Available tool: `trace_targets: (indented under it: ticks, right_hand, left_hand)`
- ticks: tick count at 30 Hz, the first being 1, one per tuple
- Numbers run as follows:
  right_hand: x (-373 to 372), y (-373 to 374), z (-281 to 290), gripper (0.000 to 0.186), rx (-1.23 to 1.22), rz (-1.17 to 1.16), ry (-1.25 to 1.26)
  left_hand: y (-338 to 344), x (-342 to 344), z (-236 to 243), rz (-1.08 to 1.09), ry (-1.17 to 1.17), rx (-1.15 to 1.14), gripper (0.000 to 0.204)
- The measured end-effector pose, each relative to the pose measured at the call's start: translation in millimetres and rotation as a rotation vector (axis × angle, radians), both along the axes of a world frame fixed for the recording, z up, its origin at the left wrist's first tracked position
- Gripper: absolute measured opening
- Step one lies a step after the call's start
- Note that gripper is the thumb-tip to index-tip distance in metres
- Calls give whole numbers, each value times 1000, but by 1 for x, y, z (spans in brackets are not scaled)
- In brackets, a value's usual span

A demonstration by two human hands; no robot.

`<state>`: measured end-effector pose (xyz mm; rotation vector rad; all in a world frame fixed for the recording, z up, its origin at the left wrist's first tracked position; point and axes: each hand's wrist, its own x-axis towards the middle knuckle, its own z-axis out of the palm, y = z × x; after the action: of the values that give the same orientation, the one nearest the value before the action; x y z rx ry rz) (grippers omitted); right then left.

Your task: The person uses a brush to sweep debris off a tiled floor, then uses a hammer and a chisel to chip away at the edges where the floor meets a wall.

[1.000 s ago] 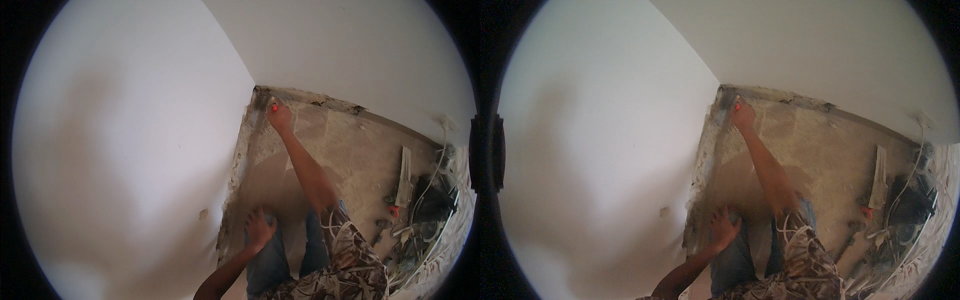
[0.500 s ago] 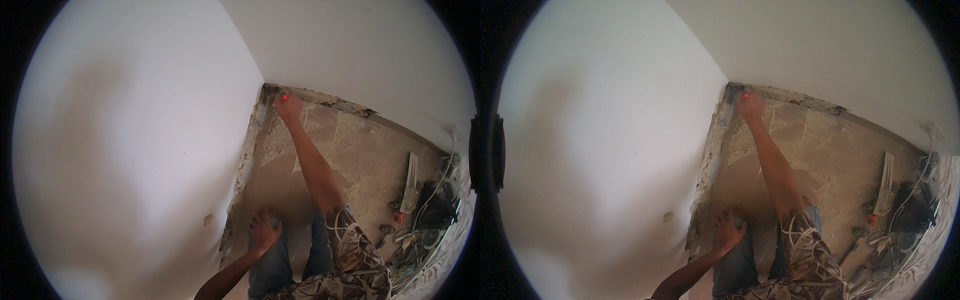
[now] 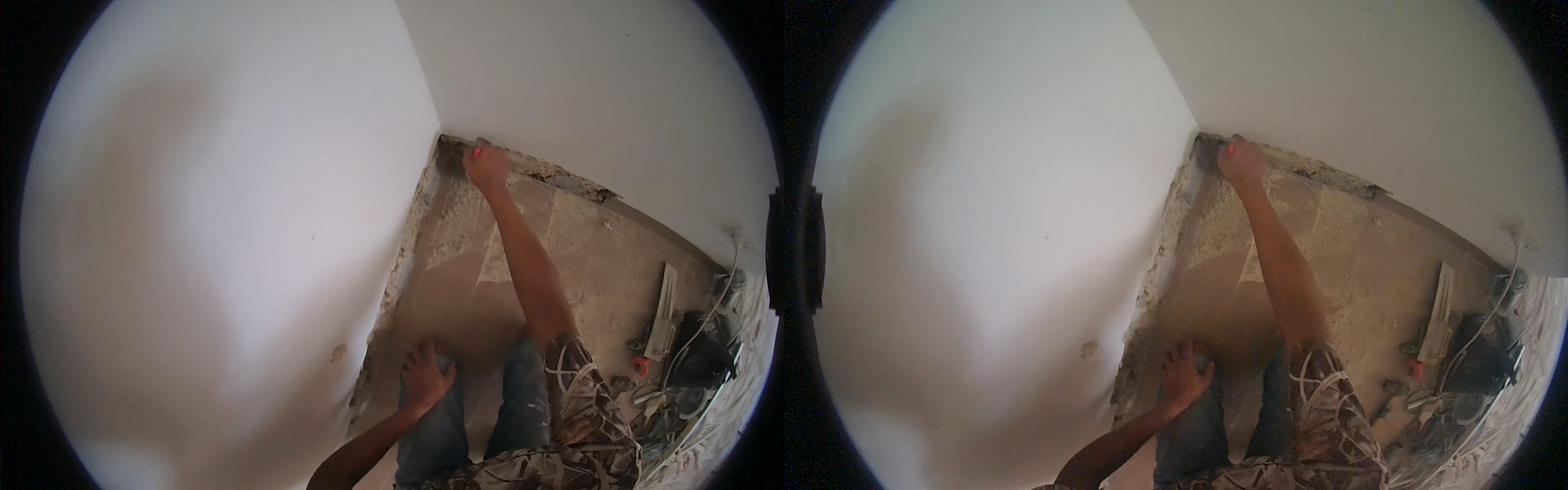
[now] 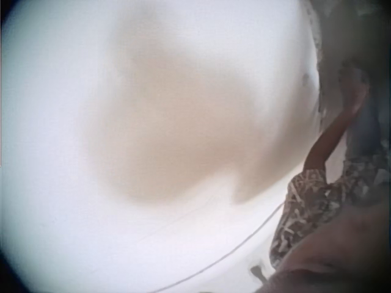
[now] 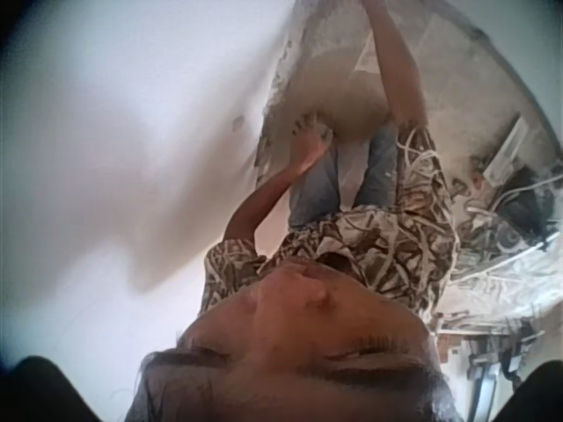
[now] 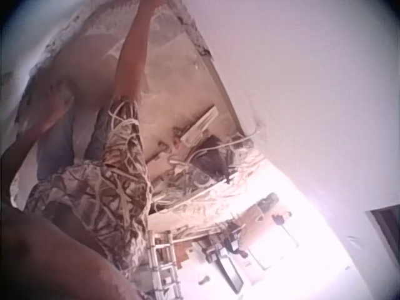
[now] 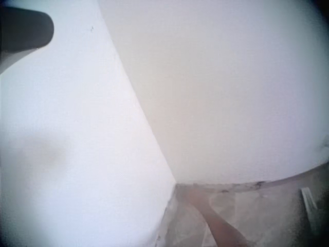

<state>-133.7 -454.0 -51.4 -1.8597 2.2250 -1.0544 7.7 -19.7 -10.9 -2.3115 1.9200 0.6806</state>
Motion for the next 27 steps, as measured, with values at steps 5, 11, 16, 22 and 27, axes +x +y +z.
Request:
trace_targets:
  ticks: [5,11,16,22,27]
  right_hand:
    - [30,18,6,30,285,254,-199]
    - [-37,15,-5,35,346,234,-42]
    - [-101,37,31,37,472,99,239]
    - [-34,47,16,41,420,268,-96]
    - [-1,18,-16,22,363,479,156]
  left_hand:
    - [18,10,9,49,-1,102,82]
    - [13,13,-10,40,57,134,84]
    - [13,24,-21,49,18,60,84]
    - [14,22,12,46,49,45,82]
    - [-1,-8,10,-52,209,11,79]
